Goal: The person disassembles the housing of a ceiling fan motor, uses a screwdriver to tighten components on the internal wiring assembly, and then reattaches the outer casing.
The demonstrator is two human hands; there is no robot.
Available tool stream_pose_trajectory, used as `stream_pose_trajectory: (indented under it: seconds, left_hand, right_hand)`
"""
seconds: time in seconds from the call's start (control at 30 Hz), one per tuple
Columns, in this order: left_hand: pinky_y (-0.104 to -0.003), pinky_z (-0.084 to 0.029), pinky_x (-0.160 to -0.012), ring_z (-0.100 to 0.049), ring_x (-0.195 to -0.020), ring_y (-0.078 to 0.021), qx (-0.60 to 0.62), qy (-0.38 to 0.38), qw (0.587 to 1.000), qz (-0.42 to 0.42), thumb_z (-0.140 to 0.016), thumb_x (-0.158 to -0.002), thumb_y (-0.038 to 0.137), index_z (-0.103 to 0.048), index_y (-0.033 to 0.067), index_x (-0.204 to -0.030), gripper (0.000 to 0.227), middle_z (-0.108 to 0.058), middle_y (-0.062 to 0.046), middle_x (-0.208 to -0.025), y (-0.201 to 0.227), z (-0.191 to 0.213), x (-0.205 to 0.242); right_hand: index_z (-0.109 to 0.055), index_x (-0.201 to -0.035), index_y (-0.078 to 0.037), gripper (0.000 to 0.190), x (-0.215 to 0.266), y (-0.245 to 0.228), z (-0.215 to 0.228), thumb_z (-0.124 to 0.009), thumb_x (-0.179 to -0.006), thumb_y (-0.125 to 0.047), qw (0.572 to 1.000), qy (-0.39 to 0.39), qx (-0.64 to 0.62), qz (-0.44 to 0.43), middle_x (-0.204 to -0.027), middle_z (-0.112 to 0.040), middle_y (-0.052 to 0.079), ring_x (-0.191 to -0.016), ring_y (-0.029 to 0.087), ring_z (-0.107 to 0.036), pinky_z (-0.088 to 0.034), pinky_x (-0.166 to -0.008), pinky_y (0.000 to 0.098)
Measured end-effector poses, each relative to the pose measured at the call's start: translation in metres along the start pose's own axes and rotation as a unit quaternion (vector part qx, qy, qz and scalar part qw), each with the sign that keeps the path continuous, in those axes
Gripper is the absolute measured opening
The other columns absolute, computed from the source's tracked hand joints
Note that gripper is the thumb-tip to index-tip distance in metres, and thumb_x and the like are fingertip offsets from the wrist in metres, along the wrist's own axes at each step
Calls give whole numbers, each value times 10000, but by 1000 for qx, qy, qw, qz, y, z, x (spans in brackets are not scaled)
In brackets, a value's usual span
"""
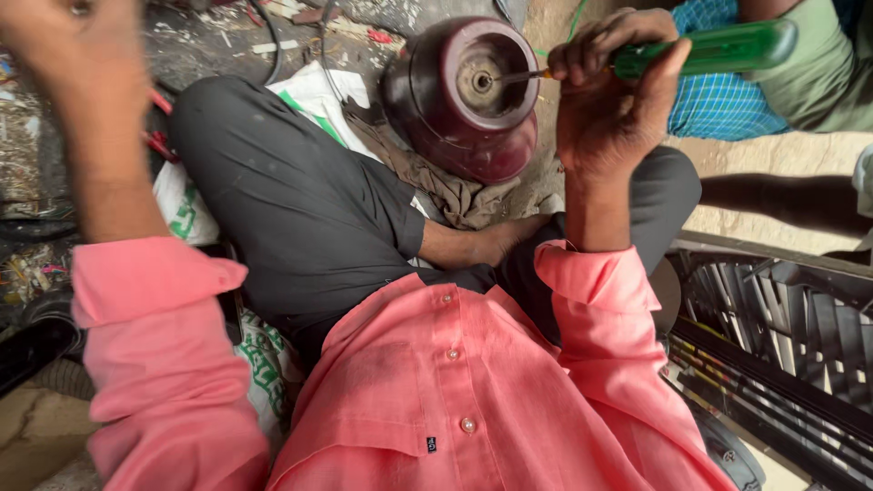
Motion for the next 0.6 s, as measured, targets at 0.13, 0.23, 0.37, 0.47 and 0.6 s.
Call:
stream_pose_trajectory:
  seconds: [0.13,0.23,0.37,0.47,0.6]
  left_hand:
    - [-430,-520,-1073,-616,-1218,-286,-144,-8,985,92,-819,-932,157,-552,-10,-1313,494,-601,-153,-1325,-129,23,79]
    - [-519,-451,-1064,-515,-1278,-417,-273,-49,949,149,-940,-833,308,-476,-31,-1362,781,-479,-247,-1368,-142,22,104]
    - [-558,-438,-1032,-469,-1262,-484,-309,-72,915,248,-1022,-763,464,-439,-73,-1393,1013,-441,-277,-1328,-140,6,101]
    - [-558,-477,-981,-444,-1273,-495,-362,-116,886,266,-1027,-741,531,-596,-13,-1255,864,-417,-279,-1352,-135,-2,87]
    - [-564,-486,-959,-422,-1307,-508,-421,-129,870,222,-1021,-712,545,-672,-20,-1081,760,-421,-287,-1354,-123,-4,70]
  right_hand:
    - [-513,-1099,-42,473,2,5,5,-408,-1131,-502,1000,13,6,8,-919,-477,90,-751,204,-463,-435,-704,347]
    - [-501,-1008,-25,491,-2,6,8,-406,-1154,-484,1000,3,-1,13,-866,-466,88,-680,180,-428,-406,-658,330]
    - [-462,-889,-50,465,-5,9,7,-451,-1108,-460,998,-43,16,43,-763,-422,54,-630,169,-389,-401,-622,329]
    - [-441,-831,-68,441,-5,9,5,-482,-1091,-422,997,-56,3,56,-700,-394,53,-579,163,-362,-360,-555,314]
    - [-423,-801,-65,461,-6,10,9,-485,-1095,-415,998,-40,-4,54,-666,-383,61,-553,169,-353,-336,-519,319]
Point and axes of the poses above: each hand's wrist, its own x-axis away from the middle knuckle, its own z-axis out of the back of the hand, y = z × x, the point moved 7 cm from there along -x, towards the middle knuckle
